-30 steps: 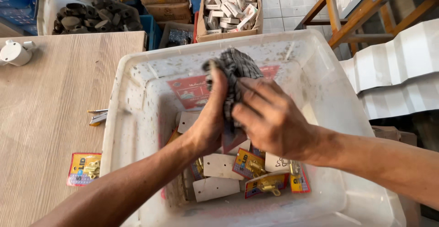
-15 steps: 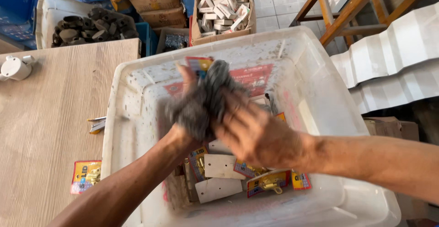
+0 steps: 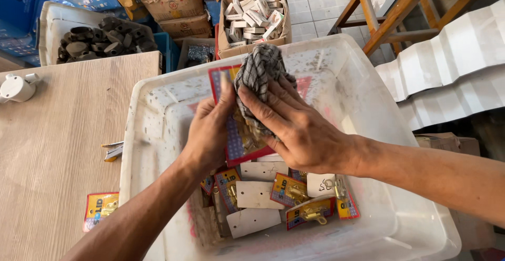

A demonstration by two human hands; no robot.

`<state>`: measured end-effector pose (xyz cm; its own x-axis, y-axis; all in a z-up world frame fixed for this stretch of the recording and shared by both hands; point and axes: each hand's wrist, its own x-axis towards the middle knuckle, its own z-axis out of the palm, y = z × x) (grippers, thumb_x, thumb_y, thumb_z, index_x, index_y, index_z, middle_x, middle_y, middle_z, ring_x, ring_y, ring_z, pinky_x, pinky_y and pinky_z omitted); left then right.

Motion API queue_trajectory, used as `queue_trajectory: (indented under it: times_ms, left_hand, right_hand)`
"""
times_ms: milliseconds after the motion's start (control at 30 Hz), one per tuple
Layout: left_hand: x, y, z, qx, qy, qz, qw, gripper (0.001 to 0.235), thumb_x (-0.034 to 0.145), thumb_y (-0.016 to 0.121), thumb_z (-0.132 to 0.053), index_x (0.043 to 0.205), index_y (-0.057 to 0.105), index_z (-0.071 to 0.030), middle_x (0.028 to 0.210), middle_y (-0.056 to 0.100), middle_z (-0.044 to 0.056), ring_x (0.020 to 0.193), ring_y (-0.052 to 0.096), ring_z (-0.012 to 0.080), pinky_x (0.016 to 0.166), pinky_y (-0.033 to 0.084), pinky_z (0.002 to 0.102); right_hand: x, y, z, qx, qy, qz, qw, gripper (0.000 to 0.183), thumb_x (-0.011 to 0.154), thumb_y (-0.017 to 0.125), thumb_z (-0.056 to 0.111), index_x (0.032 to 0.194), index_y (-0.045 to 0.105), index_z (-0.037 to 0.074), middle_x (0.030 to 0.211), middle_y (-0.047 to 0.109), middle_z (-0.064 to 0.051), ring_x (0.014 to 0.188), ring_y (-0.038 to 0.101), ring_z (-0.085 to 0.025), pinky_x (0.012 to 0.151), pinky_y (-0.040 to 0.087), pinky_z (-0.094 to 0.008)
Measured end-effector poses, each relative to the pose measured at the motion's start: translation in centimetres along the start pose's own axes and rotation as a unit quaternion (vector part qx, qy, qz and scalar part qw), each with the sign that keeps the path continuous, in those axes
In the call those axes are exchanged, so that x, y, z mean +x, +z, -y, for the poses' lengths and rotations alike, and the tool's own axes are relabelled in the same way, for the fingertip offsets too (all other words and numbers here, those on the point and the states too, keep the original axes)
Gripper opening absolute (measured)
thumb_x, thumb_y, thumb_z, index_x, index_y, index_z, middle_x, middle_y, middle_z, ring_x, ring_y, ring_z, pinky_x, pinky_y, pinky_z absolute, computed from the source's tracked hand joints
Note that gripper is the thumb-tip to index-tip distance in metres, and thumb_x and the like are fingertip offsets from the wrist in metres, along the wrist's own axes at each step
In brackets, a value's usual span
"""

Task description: The person picks up several packaged door locks from a bin and a table, wipes them with a cloth, and places them into a larger plastic container.

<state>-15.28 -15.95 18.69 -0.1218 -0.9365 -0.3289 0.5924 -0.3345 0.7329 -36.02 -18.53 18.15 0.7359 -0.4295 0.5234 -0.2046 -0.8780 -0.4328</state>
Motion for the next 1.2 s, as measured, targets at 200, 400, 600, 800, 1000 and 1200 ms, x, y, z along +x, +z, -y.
queue_trajectory:
  times_ms: [200, 400, 600, 800, 1000, 1200]
  left_hand:
    - [1.0, -1.5, -2.0, -0.049, 0.084, -0.089, 0.991, 0.047, 0.100, 0.062, -0.044, 0.113, 0.073, 0.000, 0.105, 0.081, 0.022, 0.084, 0.079, 0.0329, 0.073, 0.067, 0.049]
    - [0.5, -1.8, -1.8, 0.084, 0.081, -0.055, 0.992, 0.045, 0.097, 0.064, -0.045, 0.106, 0.072, -0.002, 0.097, 0.080, 0.019, 0.078, 0.077, 0.0294, 0.073, 0.065, 0.046]
    - [-1.5, -1.0, 0.8, 0.343, 0.097, 0.132, 0.925, 0.053, 0.107, 0.046, -0.049, 0.078, 0.065, -0.010, 0.070, 0.073, 0.005, 0.057, 0.070, 0.0132, 0.049, 0.057, 0.028]
    - [-1.0, -0.1, 1.5, 0.370, 0.132, 0.125, 0.911, 0.050, 0.105, 0.065, -0.041, 0.067, 0.069, -0.009, 0.058, 0.070, 0.009, 0.054, 0.070, 0.0156, 0.057, 0.061, 0.031]
    - [1.4, -0.2, -0.5, 0.195, 0.114, -0.011, 0.974, 0.041, 0.105, 0.061, -0.040, 0.084, 0.068, -0.005, 0.082, 0.076, 0.012, 0.071, 0.076, 0.0240, 0.070, 0.065, 0.039]
    - [1.4, 1.6, 0.9, -0.070, 0.082, -0.130, 0.986, 0.039, 0.101, 0.064, -0.042, 0.100, 0.068, -0.003, 0.099, 0.080, 0.016, 0.081, 0.077, 0.0251, 0.077, 0.066, 0.040]
  right_hand:
    - [-1.3, 0.5, 2.0, -0.057, -0.123, 0.028, 0.990, 0.052, 0.098, 0.053, -0.009, 0.149, 0.046, -0.010, 0.130, 0.066, -0.030, 0.126, 0.066, -0.047, 0.107, 0.054, -0.056]
    - [-1.5, -0.2, 0.3, -0.006, -0.022, -0.094, 0.995, 0.061, 0.098, 0.052, 0.001, 0.158, 0.045, 0.005, 0.125, 0.048, -0.014, 0.105, 0.048, -0.031, 0.082, 0.059, -0.045]
    - [0.4, -0.1, -1.1, 0.059, 0.037, -0.045, 0.997, 0.075, 0.100, 0.048, -0.012, 0.169, 0.026, 0.005, 0.150, 0.036, -0.022, 0.138, 0.035, -0.040, 0.122, 0.035, -0.055]
    - [1.2, -0.6, -2.4, 0.087, 0.216, -0.169, 0.958, 0.018, 0.108, 0.063, 0.013, 0.121, 0.075, 0.015, 0.098, 0.080, -0.009, 0.092, 0.078, -0.028, 0.085, 0.060, -0.042]
    - [0.6, -4.1, -4.0, 0.057, 0.202, -0.331, 0.920, 0.019, 0.114, 0.048, -0.001, 0.123, 0.064, 0.003, 0.110, 0.068, -0.014, 0.104, 0.066, -0.029, 0.099, 0.053, -0.041]
    - [-0.4, 0.0, -1.0, -0.020, 0.082, -0.067, 0.994, 0.078, 0.092, 0.068, -0.004, 0.160, 0.032, -0.001, 0.153, 0.045, -0.029, 0.135, 0.056, -0.046, 0.114, 0.055, -0.049]
